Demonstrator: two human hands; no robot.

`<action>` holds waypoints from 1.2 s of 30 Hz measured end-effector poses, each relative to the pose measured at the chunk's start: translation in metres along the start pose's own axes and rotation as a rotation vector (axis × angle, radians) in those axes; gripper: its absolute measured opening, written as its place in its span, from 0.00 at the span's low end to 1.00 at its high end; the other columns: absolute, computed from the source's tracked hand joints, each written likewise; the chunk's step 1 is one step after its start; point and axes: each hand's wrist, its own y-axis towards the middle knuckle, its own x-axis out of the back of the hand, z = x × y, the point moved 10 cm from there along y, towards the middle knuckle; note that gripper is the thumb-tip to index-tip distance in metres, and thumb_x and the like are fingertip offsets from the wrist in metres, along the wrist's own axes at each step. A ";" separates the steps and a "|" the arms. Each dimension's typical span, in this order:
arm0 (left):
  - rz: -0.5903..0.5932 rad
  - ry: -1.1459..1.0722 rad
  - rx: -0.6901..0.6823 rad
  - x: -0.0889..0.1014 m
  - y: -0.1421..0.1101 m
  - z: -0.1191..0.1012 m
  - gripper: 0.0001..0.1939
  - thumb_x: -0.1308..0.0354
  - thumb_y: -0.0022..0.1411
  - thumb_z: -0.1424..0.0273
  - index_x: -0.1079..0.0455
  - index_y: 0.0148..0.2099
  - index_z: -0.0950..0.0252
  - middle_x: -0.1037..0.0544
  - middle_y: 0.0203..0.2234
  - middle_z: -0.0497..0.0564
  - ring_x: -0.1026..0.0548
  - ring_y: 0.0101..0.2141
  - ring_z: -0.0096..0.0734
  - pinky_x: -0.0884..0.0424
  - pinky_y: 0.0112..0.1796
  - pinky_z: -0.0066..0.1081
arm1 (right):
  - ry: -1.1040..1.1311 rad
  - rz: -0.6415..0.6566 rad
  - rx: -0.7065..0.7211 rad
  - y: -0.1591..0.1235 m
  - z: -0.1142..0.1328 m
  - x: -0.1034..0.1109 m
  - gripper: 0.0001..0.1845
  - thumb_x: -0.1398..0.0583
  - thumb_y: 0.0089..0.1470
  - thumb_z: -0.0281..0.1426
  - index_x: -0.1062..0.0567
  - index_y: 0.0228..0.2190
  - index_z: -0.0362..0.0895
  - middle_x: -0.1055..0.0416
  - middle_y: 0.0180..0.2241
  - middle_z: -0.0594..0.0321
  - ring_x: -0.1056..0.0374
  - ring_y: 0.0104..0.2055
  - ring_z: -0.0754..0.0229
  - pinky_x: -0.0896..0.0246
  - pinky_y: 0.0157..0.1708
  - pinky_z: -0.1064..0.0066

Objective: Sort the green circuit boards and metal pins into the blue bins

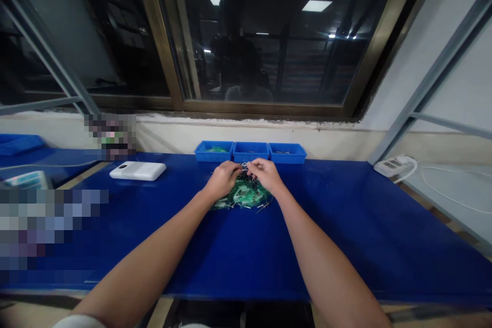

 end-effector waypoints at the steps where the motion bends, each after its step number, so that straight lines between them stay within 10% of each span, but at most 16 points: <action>1: 0.003 0.016 0.016 0.000 0.000 0.002 0.08 0.50 0.62 0.74 0.29 0.36 0.67 0.24 0.30 0.53 0.29 0.34 0.33 0.34 0.38 0.31 | 0.006 0.009 0.010 0.000 0.000 0.000 0.19 0.39 0.45 0.47 0.27 0.25 0.42 0.28 0.22 0.62 0.39 0.20 0.66 0.47 0.20 0.74; 20: 0.027 0.004 0.024 0.003 0.002 0.008 0.11 0.49 0.63 0.67 0.27 0.37 0.64 0.22 0.32 0.51 0.28 0.34 0.33 0.34 0.39 0.31 | 0.152 -0.006 0.027 0.002 -0.003 0.012 0.20 0.43 0.50 0.46 0.23 0.23 0.42 0.26 0.23 0.58 0.37 0.23 0.63 0.47 0.23 0.71; 36: -0.093 0.072 0.539 0.029 -0.020 0.114 0.16 0.56 0.61 0.74 0.29 0.46 0.67 0.21 0.35 0.53 0.25 0.40 0.37 0.33 0.42 0.30 | -0.697 -0.460 0.208 -0.004 0.007 0.093 0.17 0.44 0.41 0.28 0.23 0.36 0.44 0.25 0.36 0.59 0.36 0.42 0.52 0.41 0.44 0.61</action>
